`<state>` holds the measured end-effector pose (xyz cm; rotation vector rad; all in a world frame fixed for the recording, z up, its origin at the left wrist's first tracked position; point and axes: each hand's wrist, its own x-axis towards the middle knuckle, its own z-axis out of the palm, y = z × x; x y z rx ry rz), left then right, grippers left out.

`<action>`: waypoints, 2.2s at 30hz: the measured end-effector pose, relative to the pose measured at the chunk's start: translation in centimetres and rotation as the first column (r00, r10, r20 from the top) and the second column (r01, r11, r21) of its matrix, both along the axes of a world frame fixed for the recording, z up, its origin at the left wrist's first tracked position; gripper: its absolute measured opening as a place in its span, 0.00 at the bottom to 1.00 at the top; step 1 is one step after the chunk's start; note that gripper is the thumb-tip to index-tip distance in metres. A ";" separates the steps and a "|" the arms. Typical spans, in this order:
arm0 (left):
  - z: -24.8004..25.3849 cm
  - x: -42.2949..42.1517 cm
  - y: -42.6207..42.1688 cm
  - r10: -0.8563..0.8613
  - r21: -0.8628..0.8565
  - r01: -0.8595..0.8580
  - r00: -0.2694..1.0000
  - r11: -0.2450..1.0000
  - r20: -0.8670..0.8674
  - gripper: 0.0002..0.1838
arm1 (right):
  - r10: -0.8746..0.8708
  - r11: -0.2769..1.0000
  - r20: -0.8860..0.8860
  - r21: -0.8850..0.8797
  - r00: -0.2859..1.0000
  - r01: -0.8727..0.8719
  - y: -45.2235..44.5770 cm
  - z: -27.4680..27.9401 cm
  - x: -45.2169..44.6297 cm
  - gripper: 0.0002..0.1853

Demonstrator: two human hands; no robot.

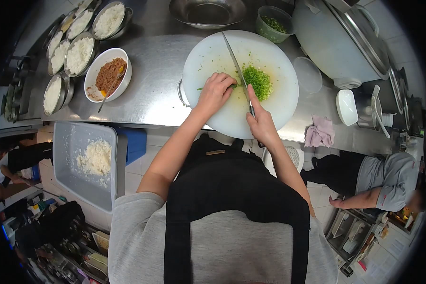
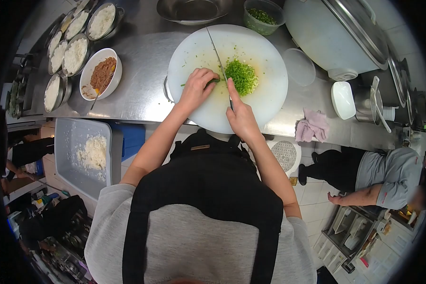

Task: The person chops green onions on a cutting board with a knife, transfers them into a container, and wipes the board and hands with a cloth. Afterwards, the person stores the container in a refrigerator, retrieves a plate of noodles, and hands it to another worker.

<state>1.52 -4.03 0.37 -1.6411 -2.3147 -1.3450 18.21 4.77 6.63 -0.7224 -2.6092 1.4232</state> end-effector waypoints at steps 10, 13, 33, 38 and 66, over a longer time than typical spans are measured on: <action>0.0 -0.2 -0.1 -0.004 0.033 0.005 1.000 0.999 -0.006 0.13 | -0.033 0.966 0.233 -0.244 0.972 0.092 0.3 1.7 -0.2 0.43; 0.3 0.1 -0.4 0.008 0.033 -0.009 0.999 0.999 0.041 0.14 | -0.062 0.923 0.355 -0.335 0.933 0.189 0.1 3.3 0.0 0.43; -0.3 -0.1 -0.2 0.045 0.023 -0.049 0.990 0.999 0.130 0.06 | 0.058 0.997 -0.005 0.047 0.998 -0.058 -1.1 -0.9 2.0 0.42; -0.3 -0.3 -0.1 0.054 0.031 -0.059 0.988 0.998 0.141 0.06 | 0.057 0.996 -0.100 0.070 0.993 -0.050 -1.1 -0.9 2.3 0.42; -0.3 -0.5 -0.2 -0.010 0.018 0.008 0.990 1.000 0.143 0.05 | 0.030 0.996 -0.004 -0.086 1.000 -0.030 0.2 -0.9 -0.4 0.43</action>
